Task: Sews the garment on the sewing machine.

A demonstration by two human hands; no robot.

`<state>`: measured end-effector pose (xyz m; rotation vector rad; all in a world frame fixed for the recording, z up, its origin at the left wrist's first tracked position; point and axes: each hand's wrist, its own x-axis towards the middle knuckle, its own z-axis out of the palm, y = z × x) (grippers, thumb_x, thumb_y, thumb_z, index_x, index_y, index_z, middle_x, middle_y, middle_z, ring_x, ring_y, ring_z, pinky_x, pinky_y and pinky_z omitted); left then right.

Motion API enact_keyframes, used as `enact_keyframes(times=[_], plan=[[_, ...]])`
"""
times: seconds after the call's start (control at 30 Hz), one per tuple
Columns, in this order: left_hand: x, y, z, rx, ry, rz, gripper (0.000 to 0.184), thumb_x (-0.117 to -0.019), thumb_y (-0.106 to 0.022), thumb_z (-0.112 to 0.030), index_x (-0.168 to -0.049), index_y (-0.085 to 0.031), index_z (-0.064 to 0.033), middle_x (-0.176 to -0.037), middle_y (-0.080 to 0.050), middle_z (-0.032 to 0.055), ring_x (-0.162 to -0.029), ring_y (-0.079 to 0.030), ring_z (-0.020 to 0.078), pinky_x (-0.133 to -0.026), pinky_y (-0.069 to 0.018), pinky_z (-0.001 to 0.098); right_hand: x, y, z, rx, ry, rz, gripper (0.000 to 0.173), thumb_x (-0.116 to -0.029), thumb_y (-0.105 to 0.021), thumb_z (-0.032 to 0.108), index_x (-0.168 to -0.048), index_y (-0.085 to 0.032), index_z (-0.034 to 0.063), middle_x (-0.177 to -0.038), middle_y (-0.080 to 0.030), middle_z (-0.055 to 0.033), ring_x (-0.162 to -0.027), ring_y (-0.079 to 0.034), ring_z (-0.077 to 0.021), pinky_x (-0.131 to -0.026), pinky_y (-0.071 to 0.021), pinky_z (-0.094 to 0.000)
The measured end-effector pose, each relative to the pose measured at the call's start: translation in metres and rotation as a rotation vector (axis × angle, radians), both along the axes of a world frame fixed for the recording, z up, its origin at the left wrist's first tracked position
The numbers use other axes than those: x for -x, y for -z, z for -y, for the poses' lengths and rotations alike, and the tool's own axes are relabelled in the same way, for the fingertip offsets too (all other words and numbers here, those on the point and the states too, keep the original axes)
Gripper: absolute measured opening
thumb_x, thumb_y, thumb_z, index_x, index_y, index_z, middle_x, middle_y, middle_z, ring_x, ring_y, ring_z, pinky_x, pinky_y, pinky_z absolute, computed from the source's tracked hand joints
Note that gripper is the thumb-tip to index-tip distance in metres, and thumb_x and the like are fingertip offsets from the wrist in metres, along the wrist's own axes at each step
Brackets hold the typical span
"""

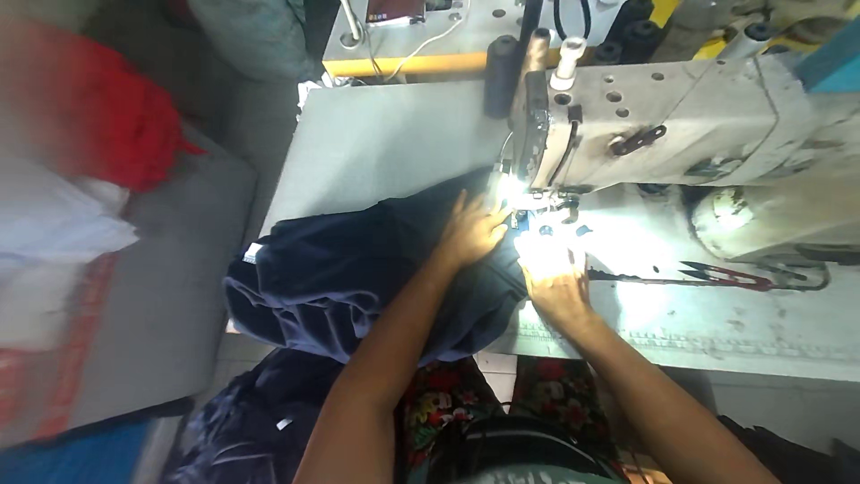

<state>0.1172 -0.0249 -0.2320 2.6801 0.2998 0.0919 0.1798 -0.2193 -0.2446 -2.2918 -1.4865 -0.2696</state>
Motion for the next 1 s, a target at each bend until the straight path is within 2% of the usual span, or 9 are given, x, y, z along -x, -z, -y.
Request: enact_keyframes(times=[0.23, 0.67, 0.83, 1.0], plan=[[0.0001, -0.0022, -0.0014, 0.008, 0.009, -0.007, 0.041, -0.1069, -0.045, -0.024, -0.141, -0.064, -0.0116, -0.149, -0.057, 0.0149, -0.148, -0.04, 0.0369, -0.123, -0.0118, 0.0627, -0.0025, 0.0043, -0.0001, -0.014, -0.008, 0.008, 0.033, -0.1037, -0.053, 0.016, -0.13, -0.07, 0.0067, -0.134, -0.069, -0.0123, -0.126, -0.062, -0.0399, -0.102, -0.0427, -0.0625], [-0.0011, -0.0036, -0.0012, 0.006, 0.003, -0.03, 0.042, -0.1078, -0.044, -0.025, -0.144, -0.061, -0.0135, -0.152, -0.054, 0.0125, -0.15, -0.038, 0.0336, -0.124, -0.0106, 0.0612, -0.0013, 0.0044, -0.0008, -0.025, 0.011, -0.005, 0.033, -0.1031, -0.053, 0.016, -0.13, -0.07, 0.0072, -0.133, -0.069, -0.011, -0.125, -0.062, -0.0395, -0.101, -0.0428, -0.0626], [-0.0037, -0.0043, -0.0024, 0.003, -0.002, -0.039, 0.041, -0.1074, -0.045, -0.026, -0.141, -0.063, -0.0122, -0.149, -0.056, 0.0146, -0.15, -0.036, 0.0357, -0.124, -0.0094, 0.0614, -0.0009, 0.0055, -0.0017, -0.021, 0.018, -0.011, 0.034, -0.1034, -0.052, 0.015, -0.131, -0.07, 0.0078, -0.135, -0.068, -0.0108, -0.127, -0.061, -0.0388, -0.102, -0.0408, -0.0653], [-0.0044, -0.0079, -0.003, -0.002, 0.006, -0.039, 0.04, -0.1071, -0.047, -0.026, -0.139, -0.065, -0.0106, -0.146, -0.058, 0.0169, -0.149, -0.038, 0.0367, -0.124, -0.01, 0.0614, -0.0014, 0.0052, -0.0015, -0.026, 0.023, -0.003, 0.034, -0.1028, -0.053, 0.016, -0.132, -0.07, 0.0083, -0.135, -0.068, -0.01, -0.126, -0.061, -0.0382, -0.101, -0.0423, -0.0633]])
